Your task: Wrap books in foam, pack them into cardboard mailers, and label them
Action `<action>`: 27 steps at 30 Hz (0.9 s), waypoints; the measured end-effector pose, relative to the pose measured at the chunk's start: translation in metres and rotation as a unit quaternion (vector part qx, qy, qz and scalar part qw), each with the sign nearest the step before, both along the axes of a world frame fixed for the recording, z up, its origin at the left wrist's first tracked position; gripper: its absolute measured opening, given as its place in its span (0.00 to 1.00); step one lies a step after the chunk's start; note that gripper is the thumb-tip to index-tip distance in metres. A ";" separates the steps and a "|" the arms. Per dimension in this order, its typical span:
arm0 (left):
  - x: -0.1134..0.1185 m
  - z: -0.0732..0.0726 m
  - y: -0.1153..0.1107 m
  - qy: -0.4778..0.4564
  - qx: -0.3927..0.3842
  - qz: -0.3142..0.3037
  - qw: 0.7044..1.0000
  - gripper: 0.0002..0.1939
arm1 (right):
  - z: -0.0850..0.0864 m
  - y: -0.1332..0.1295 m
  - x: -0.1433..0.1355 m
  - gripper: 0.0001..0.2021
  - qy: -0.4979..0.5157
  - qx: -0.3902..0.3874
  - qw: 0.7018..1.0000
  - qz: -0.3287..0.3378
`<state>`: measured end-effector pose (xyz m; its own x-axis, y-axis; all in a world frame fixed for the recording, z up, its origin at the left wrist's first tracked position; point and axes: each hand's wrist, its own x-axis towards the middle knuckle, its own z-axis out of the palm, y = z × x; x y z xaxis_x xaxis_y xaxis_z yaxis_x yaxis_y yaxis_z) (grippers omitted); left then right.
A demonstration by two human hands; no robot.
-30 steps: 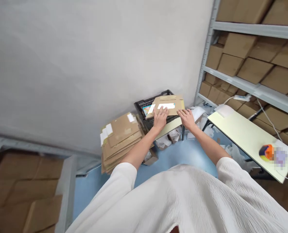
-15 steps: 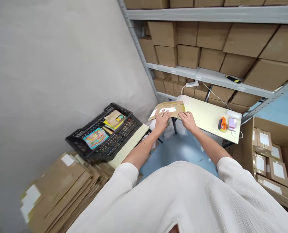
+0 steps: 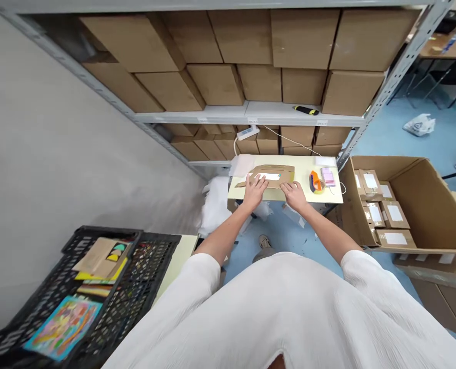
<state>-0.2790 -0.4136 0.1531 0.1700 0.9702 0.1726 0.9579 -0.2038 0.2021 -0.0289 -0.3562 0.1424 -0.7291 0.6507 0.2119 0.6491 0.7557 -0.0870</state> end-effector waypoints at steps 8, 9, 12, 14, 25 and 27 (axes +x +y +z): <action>-0.031 -0.014 0.066 -0.015 -0.066 -0.051 0.996 0.35 | -0.017 0.021 -0.032 0.32 -0.014 -0.054 0.996 -0.065; -0.037 -0.018 0.070 -0.016 -0.076 -0.059 0.995 0.36 | -0.021 0.022 -0.037 0.31 -0.018 -0.064 0.995 -0.071; -0.052 -0.035 0.078 -0.019 -0.123 -0.085 0.989 0.36 | -0.034 0.023 -0.050 0.27 -0.038 -0.093 0.992 -0.079; -0.058 -0.048 0.078 -0.021 -0.160 -0.099 0.982 0.37 | -0.043 0.019 -0.056 0.24 -0.057 -0.114 0.988 -0.082; -0.075 -0.085 0.078 -0.054 -0.206 -0.061 0.975 0.39 | -0.068 0.020 -0.067 0.20 -0.074 -0.211 0.968 -0.113; -0.078 -0.087 0.082 -0.057 -0.213 -0.052 0.974 0.38 | -0.068 0.034 -0.067 0.20 -0.070 -0.207 0.968 -0.126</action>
